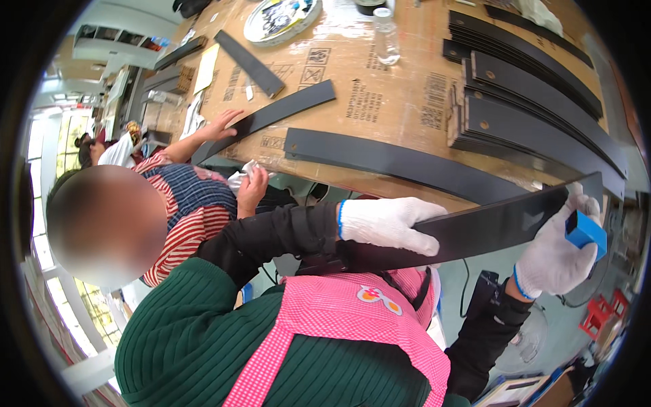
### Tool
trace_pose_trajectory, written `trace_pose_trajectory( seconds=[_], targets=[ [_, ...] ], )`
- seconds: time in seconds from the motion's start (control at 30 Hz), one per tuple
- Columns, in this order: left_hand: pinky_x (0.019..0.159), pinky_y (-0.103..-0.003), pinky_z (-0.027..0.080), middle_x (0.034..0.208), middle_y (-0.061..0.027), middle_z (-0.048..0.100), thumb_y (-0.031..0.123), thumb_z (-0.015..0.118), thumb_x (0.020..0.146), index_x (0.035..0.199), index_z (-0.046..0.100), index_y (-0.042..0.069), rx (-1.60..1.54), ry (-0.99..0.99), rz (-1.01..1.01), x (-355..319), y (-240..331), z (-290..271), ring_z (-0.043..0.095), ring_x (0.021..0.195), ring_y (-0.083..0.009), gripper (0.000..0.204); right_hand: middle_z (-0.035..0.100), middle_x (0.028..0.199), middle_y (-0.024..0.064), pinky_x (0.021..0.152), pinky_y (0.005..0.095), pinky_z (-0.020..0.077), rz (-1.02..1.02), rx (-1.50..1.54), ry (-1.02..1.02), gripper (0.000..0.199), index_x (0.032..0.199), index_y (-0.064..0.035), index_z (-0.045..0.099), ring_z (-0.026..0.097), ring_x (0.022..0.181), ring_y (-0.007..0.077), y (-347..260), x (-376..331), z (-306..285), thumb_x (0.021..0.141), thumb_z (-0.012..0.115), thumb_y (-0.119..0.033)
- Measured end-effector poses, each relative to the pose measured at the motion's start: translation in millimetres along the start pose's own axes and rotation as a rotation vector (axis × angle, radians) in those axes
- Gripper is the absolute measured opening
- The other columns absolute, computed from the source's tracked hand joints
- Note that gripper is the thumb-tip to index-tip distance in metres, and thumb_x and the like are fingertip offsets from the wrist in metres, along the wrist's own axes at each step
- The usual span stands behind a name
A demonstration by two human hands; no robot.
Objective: Sanding and wiping down wooden furniture components at a workbench.
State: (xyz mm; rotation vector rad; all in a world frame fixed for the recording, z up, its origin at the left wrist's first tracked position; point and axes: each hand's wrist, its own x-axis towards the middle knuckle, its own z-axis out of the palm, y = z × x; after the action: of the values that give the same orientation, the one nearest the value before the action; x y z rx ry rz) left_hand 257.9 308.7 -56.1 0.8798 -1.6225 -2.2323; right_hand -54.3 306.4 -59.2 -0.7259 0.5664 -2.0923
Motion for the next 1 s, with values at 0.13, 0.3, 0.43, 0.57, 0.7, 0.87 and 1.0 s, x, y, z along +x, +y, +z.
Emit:
trace_pose_trajectory(
  seconds=[0.13, 0.3, 0.43, 0.57, 0.7, 0.87, 1.0],
  targets=[
    [0.101, -0.035, 0.049, 0.124, -0.0206, 0.069, 0.028, 0.070, 0.087, 0.139, 0.055, -0.008, -0.071, 0.015, -0.002, -4.0, -3.5, -3.3, 0.064, 0.114, -0.0270, 0.065, 0.061, 0.126, 0.0237, 0.122, 0.0620, 0.0314, 0.064, -0.154, -0.278, 0.040, 0.108, 0.0036, 0.068, 0.055, 0.127, 0.0384, 35.6, -53.1, 40.9, 0.095, 0.064, -0.033],
    [0.100, -0.036, 0.050, 0.123, -0.0229, 0.069, 0.029, 0.073, 0.082, 0.140, 0.054, -0.007, 0.032, 0.052, 0.016, -10.8, -3.0, -9.5, 0.066, 0.111, -0.0300, 0.071, 0.063, 0.111, 0.0210, 0.116, 0.0442, 0.0432, 0.103, -0.445, 0.125, 0.017, 0.101, 0.0011, 0.068, 0.060, 0.116, 0.0312, 43.1, -51.5, 71.8, 0.101, 0.056, -0.011],
    [0.094, -0.036, 0.052, 0.116, -0.0199, 0.071, 0.024, 0.074, 0.080, 0.136, 0.058, -0.005, 0.027, 0.081, 0.012, -16.1, -0.7, -10.4, 0.068, 0.103, -0.0276, 0.065, 0.072, 0.102, 0.0140, 0.095, 0.0321, 0.0562, -0.089, -0.447, 0.012, 0.015, 0.098, 0.0055, 0.068, 0.070, 0.097, 0.0234, 17.6, 7.0, 70.4, 0.096, 0.072, -0.009],
    [0.094, -0.037, 0.052, 0.115, -0.0196, 0.071, 0.025, 0.074, 0.081, 0.132, 0.059, -0.005, -0.014, 0.099, 0.054, -16.1, -3.6, -14.6, 0.067, 0.106, -0.0287, 0.061, 0.065, 0.114, 0.0184, 0.108, 0.0434, 0.0498, -0.033, -0.454, -0.046, 0.016, 0.103, 0.0076, 0.066, 0.061, 0.117, 0.0336, 41.3, -19.7, 90.6, 0.098, 0.058, -0.005],
    [0.092, -0.036, 0.053, 0.112, -0.0184, 0.071, 0.020, 0.074, 0.081, 0.131, 0.057, -0.006, -0.145, 0.095, 0.058, -13.6, -5.7, -21.3, 0.068, 0.102, -0.0238, 0.059, 0.061, 0.111, 0.0168, 0.119, 0.0516, 0.0419, 0.102, -0.100, -0.347, 0.023, 0.110, 0.0079, 0.065, 0.057, 0.122, 0.0375, 69.2, -75.2, 108.4, 0.098, 0.053, -0.007],
    [0.089, -0.031, 0.056, 0.114, -0.0110, 0.070, 0.015, 0.073, 0.090, 0.135, 0.055, -0.006, -0.375, -0.031, 0.154, -20.5, 4.0, -34.6, 0.067, 0.099, -0.0149, 0.053, 0.058, 0.112, 0.0178, 0.125, 0.0506, 0.0318, -0.038, 0.117, -0.020, 0.038, 0.113, 0.0167, 0.054, 0.055, 0.120, 0.0385, 21.9, -19.1, 87.7, 0.100, 0.057, -0.019],
    [0.098, -0.032, 0.052, 0.121, -0.0099, 0.069, 0.019, 0.074, 0.095, 0.142, 0.052, -0.004, -0.249, 0.001, 0.126, -31.2, 16.5, -54.3, 0.065, 0.105, -0.0148, 0.057, 0.062, 0.119, 0.0247, 0.121, 0.0496, 0.0365, 0.083, 0.235, -0.060, 0.040, 0.114, 0.0164, 0.058, 0.057, 0.120, 0.0364, -19.3, 17.8, 46.0, 0.100, 0.056, -0.021]
  ],
)
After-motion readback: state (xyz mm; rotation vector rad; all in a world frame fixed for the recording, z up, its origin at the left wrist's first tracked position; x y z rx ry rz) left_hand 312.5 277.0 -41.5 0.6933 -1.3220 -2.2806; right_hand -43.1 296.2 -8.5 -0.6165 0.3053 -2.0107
